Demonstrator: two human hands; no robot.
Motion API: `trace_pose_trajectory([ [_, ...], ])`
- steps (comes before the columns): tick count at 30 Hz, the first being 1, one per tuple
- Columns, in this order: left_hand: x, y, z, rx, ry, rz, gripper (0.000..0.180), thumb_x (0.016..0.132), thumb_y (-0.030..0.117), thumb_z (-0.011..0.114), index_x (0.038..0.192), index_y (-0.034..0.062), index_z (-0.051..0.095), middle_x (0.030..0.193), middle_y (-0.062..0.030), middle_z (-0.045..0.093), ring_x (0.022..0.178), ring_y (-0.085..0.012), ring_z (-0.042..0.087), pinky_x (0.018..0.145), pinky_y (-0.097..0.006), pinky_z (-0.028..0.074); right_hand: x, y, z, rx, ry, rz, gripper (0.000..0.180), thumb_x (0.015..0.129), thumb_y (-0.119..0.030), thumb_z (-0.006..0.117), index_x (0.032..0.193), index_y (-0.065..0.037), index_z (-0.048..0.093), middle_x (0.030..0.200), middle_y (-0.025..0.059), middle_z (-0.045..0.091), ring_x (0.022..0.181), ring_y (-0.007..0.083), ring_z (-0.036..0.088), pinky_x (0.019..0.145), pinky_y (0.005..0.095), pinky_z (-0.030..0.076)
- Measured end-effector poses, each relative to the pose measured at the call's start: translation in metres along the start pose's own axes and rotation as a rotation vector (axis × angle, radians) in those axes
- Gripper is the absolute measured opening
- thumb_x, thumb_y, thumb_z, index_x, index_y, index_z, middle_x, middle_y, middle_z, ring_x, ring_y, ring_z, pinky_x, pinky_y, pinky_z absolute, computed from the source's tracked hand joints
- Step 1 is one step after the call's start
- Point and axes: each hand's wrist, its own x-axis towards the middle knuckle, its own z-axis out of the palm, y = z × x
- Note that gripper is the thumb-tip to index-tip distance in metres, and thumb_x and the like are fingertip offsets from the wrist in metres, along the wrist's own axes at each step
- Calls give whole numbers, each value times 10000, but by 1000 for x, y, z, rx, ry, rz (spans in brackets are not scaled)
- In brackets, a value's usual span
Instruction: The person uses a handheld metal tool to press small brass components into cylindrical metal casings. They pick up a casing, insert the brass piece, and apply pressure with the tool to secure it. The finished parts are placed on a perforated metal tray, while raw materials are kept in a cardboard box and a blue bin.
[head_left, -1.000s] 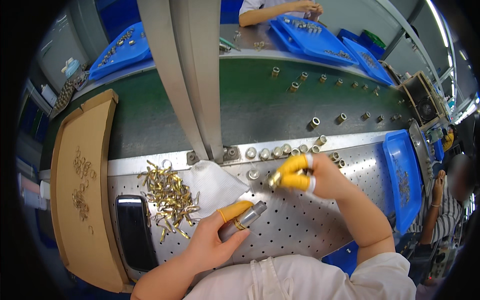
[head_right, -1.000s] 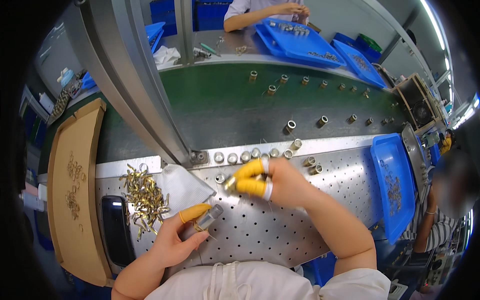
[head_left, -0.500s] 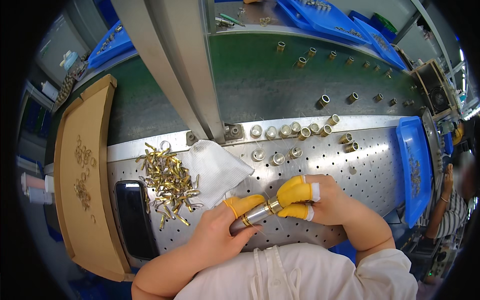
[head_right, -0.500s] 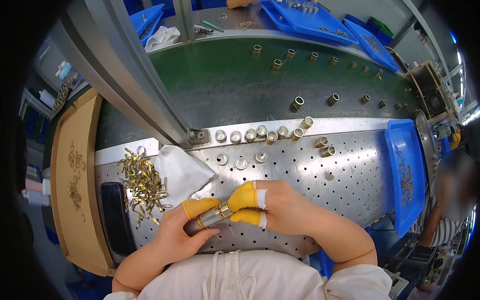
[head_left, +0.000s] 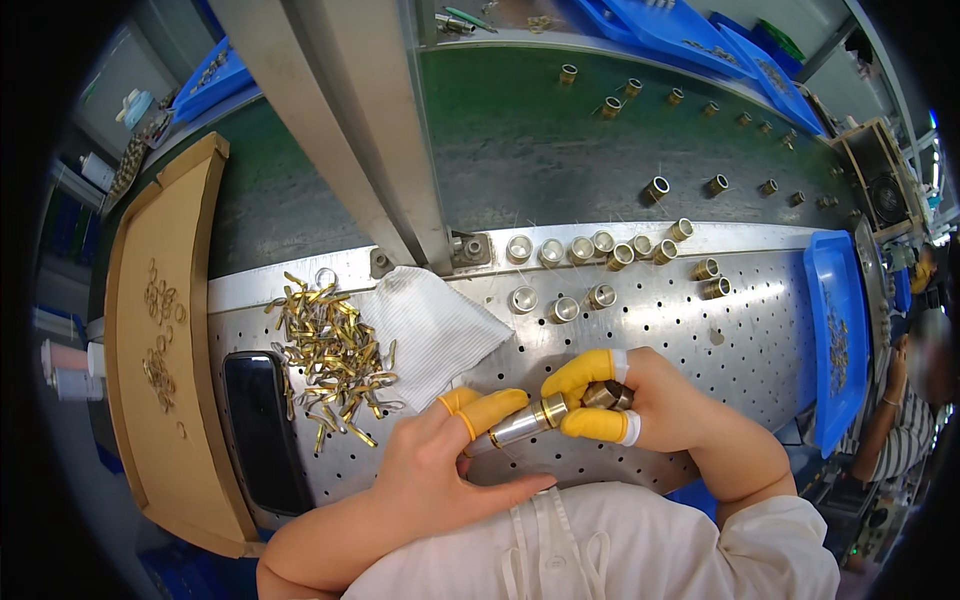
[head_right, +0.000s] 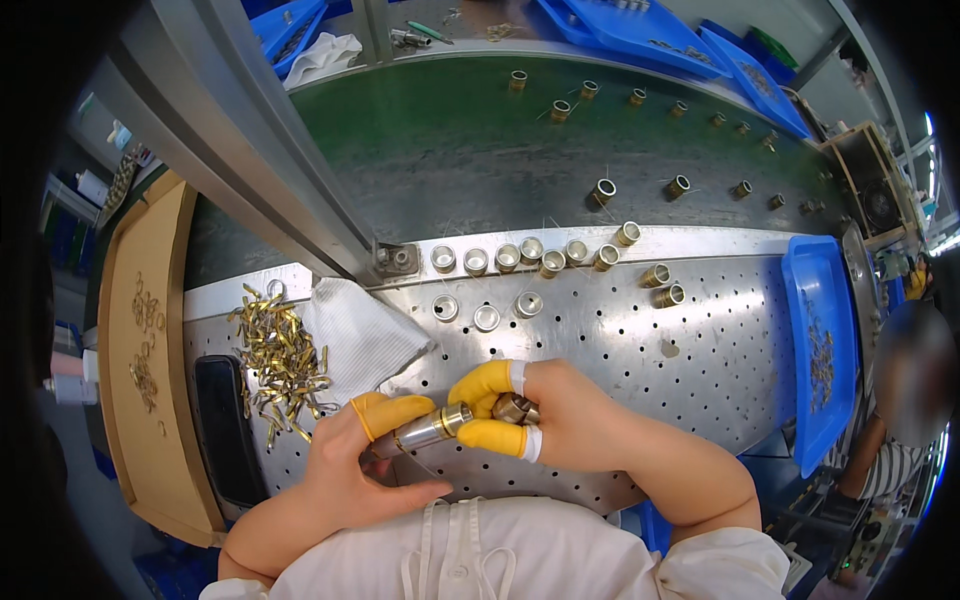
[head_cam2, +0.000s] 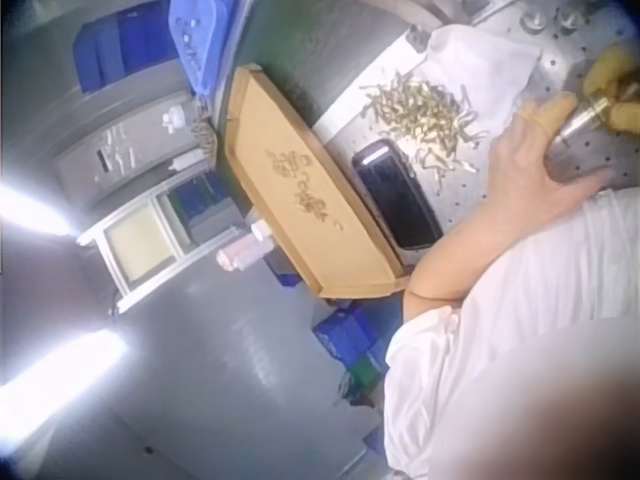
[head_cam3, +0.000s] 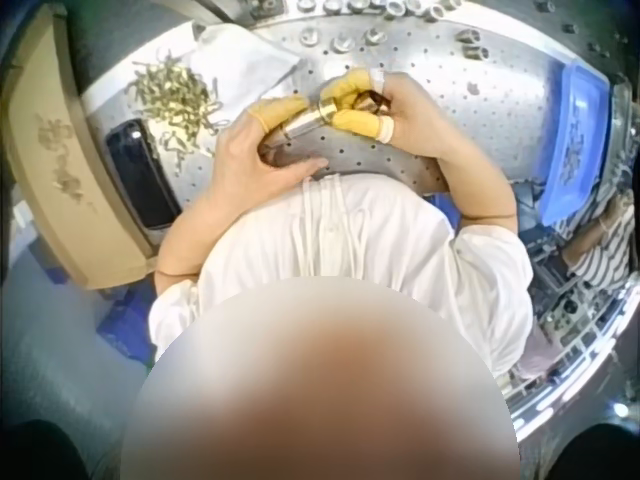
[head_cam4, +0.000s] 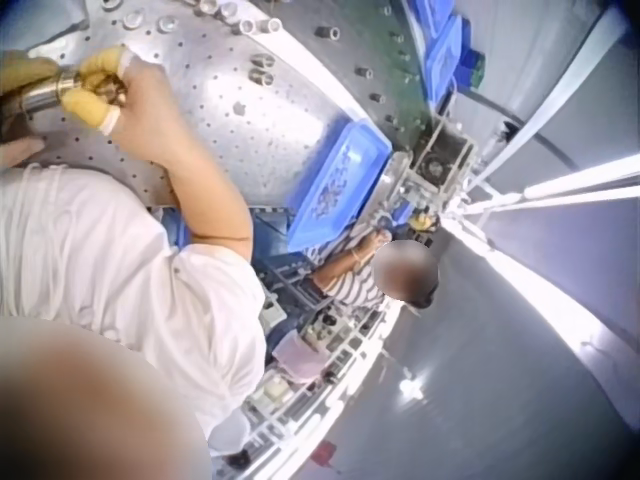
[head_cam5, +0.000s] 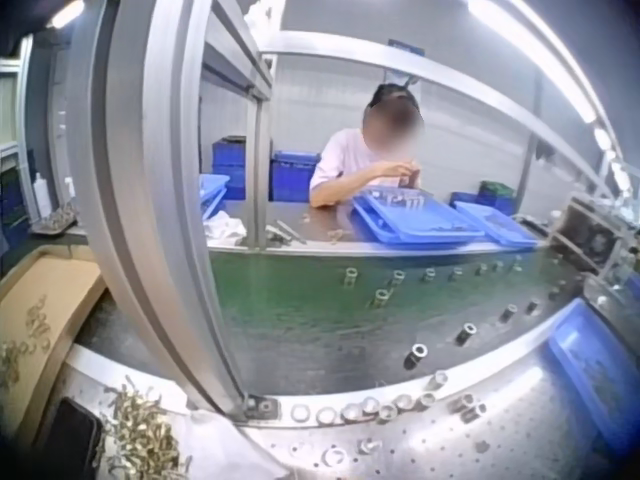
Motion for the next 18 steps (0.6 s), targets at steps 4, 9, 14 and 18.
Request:
trace_pose_trajectory([
  [4,1,-10,6,0,55,48,416,609,248,789,943,55,636,817,-81,589,512,-166,552,434,-259,447,0,1,4,-65,49,-177,314,742,-64,697,1040,-35,604,827,47,612,724,110,562,625,234,467],
  [9,-1,-10,10,29,86,66,336,606,184,764,892,53,645,821,-82,590,566,-204,583,469,-282,476,-2,0,5,-87,70,-154,319,667,-55,756,965,-31,644,841,64,617,699,135,576,617,227,454],
  [14,-4,-11,12,6,108,109,395,574,191,757,919,50,628,838,-94,594,599,-211,592,501,-286,488,-2,3,16,-59,57,-286,269,707,-56,715,967,-46,645,850,66,606,696,172,587,603,260,474],
  [18,-1,-5,12,-45,70,64,519,569,244,768,1018,50,595,864,-113,598,635,-243,600,543,-300,498,4,13,18,-246,42,-400,314,683,-112,742,984,-97,654,810,67,585,708,220,581,640,288,483],
])
